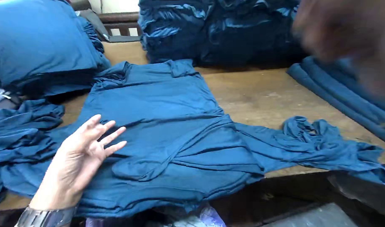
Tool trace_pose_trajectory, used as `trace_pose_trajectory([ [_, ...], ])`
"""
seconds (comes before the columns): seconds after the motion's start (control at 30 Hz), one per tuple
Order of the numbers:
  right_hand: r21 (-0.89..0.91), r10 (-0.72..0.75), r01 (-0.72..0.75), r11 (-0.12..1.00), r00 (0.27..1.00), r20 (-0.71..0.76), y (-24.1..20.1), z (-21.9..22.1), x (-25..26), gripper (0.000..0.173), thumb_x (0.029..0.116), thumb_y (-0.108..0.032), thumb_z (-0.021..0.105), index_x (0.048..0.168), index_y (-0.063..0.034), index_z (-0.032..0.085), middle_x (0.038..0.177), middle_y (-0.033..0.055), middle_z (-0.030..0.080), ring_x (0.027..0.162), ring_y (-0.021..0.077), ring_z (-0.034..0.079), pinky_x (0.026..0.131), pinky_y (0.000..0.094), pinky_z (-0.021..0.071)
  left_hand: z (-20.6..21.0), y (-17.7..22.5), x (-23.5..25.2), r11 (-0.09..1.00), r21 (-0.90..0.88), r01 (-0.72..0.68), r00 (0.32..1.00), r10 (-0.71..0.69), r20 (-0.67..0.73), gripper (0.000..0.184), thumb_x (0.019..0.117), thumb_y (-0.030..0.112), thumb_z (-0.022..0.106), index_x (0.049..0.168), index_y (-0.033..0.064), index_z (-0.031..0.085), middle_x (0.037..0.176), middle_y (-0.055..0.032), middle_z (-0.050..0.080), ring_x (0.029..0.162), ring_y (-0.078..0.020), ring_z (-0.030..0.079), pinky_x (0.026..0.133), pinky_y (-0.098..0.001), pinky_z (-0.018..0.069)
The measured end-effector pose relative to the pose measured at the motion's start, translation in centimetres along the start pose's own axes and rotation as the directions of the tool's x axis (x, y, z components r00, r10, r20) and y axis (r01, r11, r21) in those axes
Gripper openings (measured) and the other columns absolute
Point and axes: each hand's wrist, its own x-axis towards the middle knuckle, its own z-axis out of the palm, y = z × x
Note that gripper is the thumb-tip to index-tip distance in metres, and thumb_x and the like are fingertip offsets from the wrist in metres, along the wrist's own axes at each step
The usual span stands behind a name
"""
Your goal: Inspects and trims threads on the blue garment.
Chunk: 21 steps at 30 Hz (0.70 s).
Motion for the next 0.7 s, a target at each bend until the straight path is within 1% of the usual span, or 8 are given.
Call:
trace_pose_trajectory([
  [0.1,-0.068,-0.122,0.138,0.988,0.97,0.209,1.5,5.6,-5.3,0.014,0.0948,-0.024,0.065,0.104,-0.0149,0.07,0.075,-0.0098,0.063,0.057,-0.001,0.053,0.046,0.018,0.0449,-2.0,-0.9,-0.8,0.845,0.511,-0.161,0.987,0.138,0.082,0.07,0.0857,0.005,0.073,0.149,0.0167,0.047,0.14,-0.0082,0.061,0.117,-0.0255,0.067,0.089,-0.0434,0.0612],
  [0.17,-0.099,-0.083,0.119,0.988,0.948,0.307,3.8,8.6,-9.2,0.013,0.0926,-0.025,0.065,0.102,-0.0178,0.072,0.074,-0.012,0.062,0.058,-0.0026,0.054,0.047,0.0167,0.046,-2.4,-1.3,-1.8,0.594,0.723,-0.351,0.936,0.223,0.272,0.059,0.0744,0.025,0.085,0.129,0.0193,0.066,0.132,0.0021,0.064,0.115,-0.0181,0.066,0.087,-0.039,0.0618],
  [0.27,-0.297,0.073,0.002,0.955,0.968,0.242,5.7,11.6,-12.6,0.014,0.0824,-0.022,0.06,0.092,-0.0227,0.07,0.068,-0.0141,0.057,0.057,-0.0007,0.052,0.048,0.0247,0.0449,-2.3,-2.4,-3.7,0.33,0.781,-0.53,0.848,0.185,0.497,0.058,0.0644,0.05,0.088,0.116,0.0281,0.07,0.132,0.0076,0.058,0.122,-0.0124,0.057,0.094,-0.0372,0.0567],
  [0.37,-0.323,0.14,-0.071,0.944,0.97,0.197,7.4,13.5,-14.1,0.014,0.0853,-0.025,0.059,0.093,-0.0228,0.071,0.069,-0.014,0.059,0.057,0.0009,0.055,0.048,0.028,0.0465,-2.5,-3.6,-4.4,0.124,0.798,-0.59,0.806,0.136,0.576,0.056,0.0739,0.053,0.08,0.121,0.0245,0.069,0.133,0.0031,0.056,0.121,-0.014,0.055,0.093,-0.0382,0.0536],
  [0.43,-0.363,0.154,-0.069,0.929,0.966,0.21,8.1,14.6,-14.7,0.014,0.084,-0.028,0.059,0.091,-0.0232,0.07,0.069,-0.0131,0.058,0.058,0.004,0.056,0.048,0.0326,0.0468,-3.0,-3.5,-4.0,0.155,0.813,-0.562,0.827,0.131,0.546,0.053,0.0811,0.051,0.078,0.124,0.0215,0.069,0.125,0.0054,0.061,0.109,-0.0066,0.061,0.086,-0.0297,0.0571],
  [0.5,-0.36,0.185,-0.098,0.928,0.959,0.215,9.0,15.1,-15.0,0.014,0.0844,-0.032,0.061,0.092,-0.0247,0.069,0.069,-0.0132,0.058,0.058,0.0048,0.056,0.049,0.0347,0.0472,-3.2,-2.8,-3.3,0.254,0.807,-0.532,0.846,0.116,0.521,0.038,0.0866,0.045,0.077,0.115,0.02,0.072,0.108,0.0076,0.066,0.088,-0.0031,0.064,0.071,-0.0233,0.0576],
  [0.63,-0.244,0.282,-0.229,0.943,0.936,0.211,10.2,14.8,-15.4,0.011,0.0849,-0.035,0.068,0.094,-0.0289,0.07,0.073,-0.0139,0.065,0.058,0.0041,0.06,0.049,0.0343,0.0514,-2.8,-2.0,-2.4,0.155,0.786,-0.598,0.802,0.105,0.589,0.016,0.0947,0.026,0.065,0.084,0.0176,0.073,0.11,0.002,0.064,0.104,-0.0133,0.059,0.086,-0.0337,0.0516],
  [0.7,-0.218,0.342,-0.295,0.93,0.914,0.22,8.5,14.6,-14.9,0.012,0.0826,-0.023,0.073,0.095,-0.0224,0.071,0.075,-0.008,0.067,0.061,0.0093,0.063,0.053,0.0376,0.0531,-2.5,-1.7,-3.2,0.123,0.778,-0.617,0.787,0.135,0.603,0.017,0.0995,0.02,0.057,0.088,0.0131,0.067,0.102,0.0001,0.06,0.092,-0.0113,0.06,0.076,-0.0289,0.0534],
])
